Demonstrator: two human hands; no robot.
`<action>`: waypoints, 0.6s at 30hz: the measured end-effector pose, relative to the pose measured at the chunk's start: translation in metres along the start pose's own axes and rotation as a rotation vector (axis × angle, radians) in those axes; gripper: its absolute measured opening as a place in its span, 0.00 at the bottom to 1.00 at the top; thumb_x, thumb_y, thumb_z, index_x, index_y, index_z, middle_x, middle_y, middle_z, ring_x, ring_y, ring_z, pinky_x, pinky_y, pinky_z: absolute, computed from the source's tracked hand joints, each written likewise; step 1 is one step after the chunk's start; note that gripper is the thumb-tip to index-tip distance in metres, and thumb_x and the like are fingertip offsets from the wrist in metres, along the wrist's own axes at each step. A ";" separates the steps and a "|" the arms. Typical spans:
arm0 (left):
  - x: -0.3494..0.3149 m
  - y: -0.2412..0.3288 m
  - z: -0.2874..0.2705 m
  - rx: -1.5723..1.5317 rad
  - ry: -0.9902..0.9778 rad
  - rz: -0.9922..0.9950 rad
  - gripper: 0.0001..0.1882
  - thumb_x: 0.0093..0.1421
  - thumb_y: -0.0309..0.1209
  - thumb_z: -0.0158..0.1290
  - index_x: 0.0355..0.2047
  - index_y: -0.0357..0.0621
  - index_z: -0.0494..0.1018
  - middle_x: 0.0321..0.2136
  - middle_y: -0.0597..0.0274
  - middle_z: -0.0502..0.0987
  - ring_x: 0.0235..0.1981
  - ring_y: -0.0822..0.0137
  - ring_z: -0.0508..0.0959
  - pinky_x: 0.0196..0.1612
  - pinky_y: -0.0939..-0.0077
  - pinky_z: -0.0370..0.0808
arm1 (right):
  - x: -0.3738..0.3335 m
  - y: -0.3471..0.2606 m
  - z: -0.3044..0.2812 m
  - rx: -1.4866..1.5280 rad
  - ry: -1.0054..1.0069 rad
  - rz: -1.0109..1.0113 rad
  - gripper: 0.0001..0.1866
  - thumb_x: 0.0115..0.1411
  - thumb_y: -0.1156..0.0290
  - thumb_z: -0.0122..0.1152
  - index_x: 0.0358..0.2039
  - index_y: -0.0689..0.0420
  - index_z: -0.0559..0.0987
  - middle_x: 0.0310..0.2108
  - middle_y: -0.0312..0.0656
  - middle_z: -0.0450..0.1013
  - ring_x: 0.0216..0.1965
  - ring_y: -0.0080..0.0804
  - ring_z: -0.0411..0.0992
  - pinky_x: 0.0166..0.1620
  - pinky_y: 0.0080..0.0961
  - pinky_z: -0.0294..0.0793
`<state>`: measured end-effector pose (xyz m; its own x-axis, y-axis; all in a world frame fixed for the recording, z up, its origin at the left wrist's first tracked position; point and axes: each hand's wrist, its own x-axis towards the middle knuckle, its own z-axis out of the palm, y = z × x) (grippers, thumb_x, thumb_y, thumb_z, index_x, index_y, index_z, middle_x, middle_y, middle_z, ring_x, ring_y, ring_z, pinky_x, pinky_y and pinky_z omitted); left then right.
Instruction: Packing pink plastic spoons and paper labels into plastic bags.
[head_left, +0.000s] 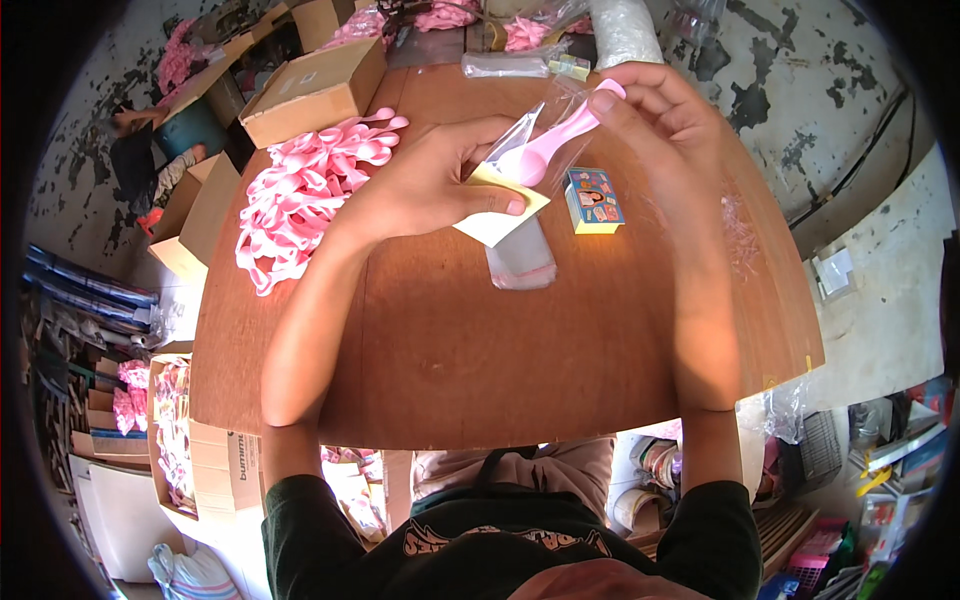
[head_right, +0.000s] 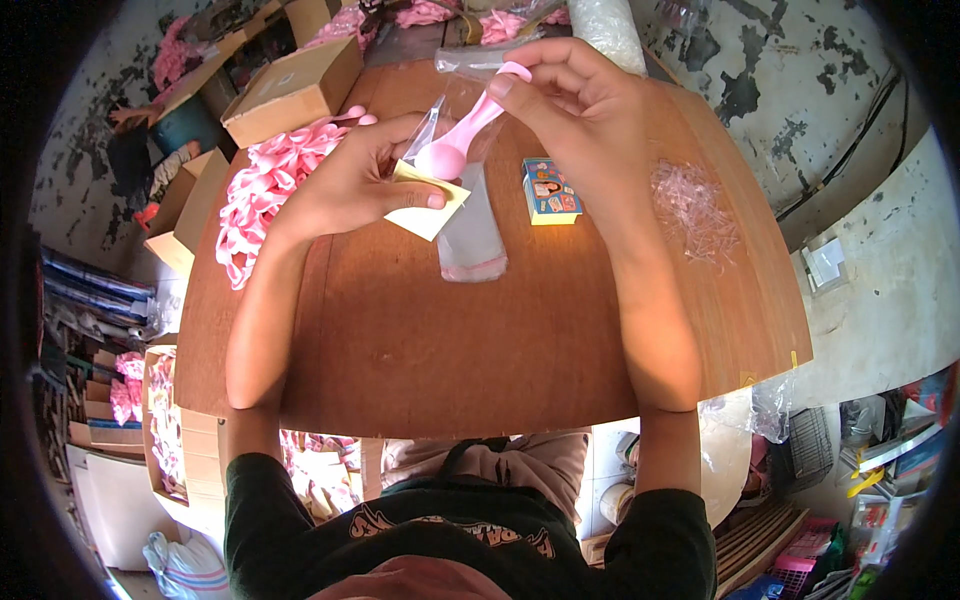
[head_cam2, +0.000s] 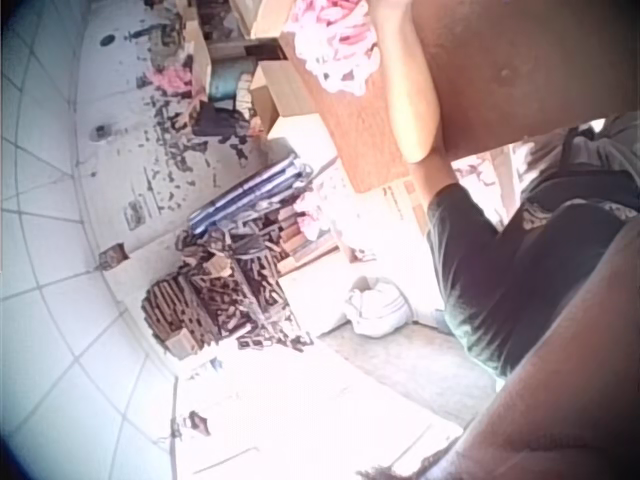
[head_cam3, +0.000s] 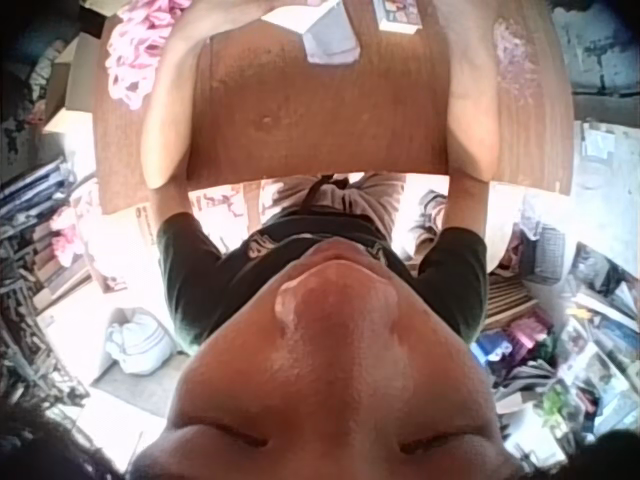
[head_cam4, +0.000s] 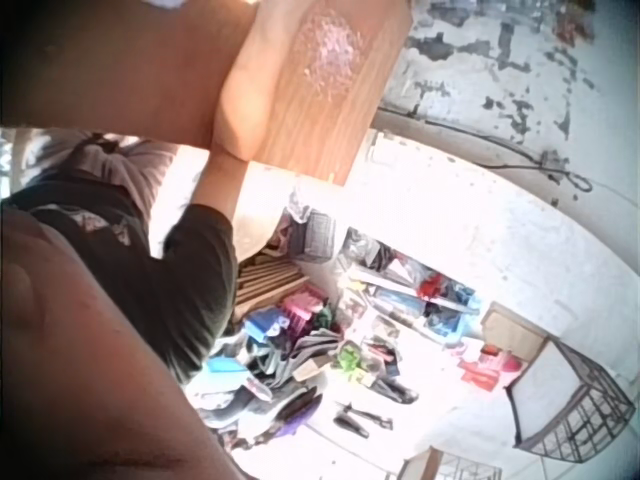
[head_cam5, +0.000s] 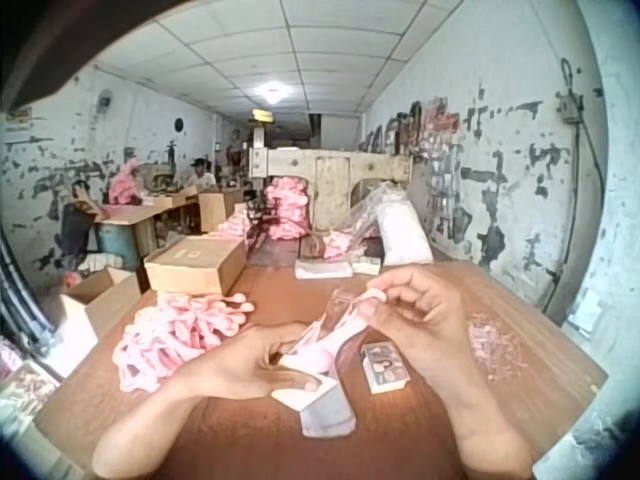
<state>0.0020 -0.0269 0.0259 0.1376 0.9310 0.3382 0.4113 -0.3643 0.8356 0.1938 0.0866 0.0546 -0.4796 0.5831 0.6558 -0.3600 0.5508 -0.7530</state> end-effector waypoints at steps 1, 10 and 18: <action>0.000 0.000 -0.001 0.010 -0.018 -0.007 0.30 0.54 0.20 0.62 0.57 0.35 0.66 0.44 0.61 0.76 0.44 0.74 0.75 0.48 0.76 0.74 | 0.001 0.003 0.000 -0.053 -0.004 -0.057 0.10 0.55 0.75 0.67 0.37 0.62 0.78 0.32 0.37 0.77 0.36 0.17 0.75 0.40 0.14 0.73; 0.001 0.000 0.002 0.141 0.024 0.073 0.38 0.52 0.23 0.64 0.62 0.36 0.60 0.55 0.52 0.71 0.56 0.64 0.71 0.58 0.69 0.68 | -0.004 -0.008 -0.001 -0.097 -0.075 -0.057 0.07 0.57 0.76 0.64 0.36 0.63 0.79 0.33 0.37 0.78 0.34 0.20 0.76 0.39 0.17 0.75; 0.001 0.001 -0.005 0.241 0.297 0.122 0.39 0.55 0.32 0.63 0.64 0.40 0.58 0.60 0.52 0.65 0.63 0.60 0.63 0.66 0.65 0.57 | 0.000 -0.001 -0.013 -0.421 -0.242 -0.056 0.09 0.58 0.76 0.61 0.38 0.67 0.80 0.30 0.42 0.80 0.29 0.24 0.78 0.36 0.17 0.75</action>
<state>-0.0016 -0.0266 0.0293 -0.0537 0.8209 0.5685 0.6124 -0.4226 0.6681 0.2051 0.0940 0.0558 -0.6588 0.4176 0.6257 -0.0592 0.8004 -0.5965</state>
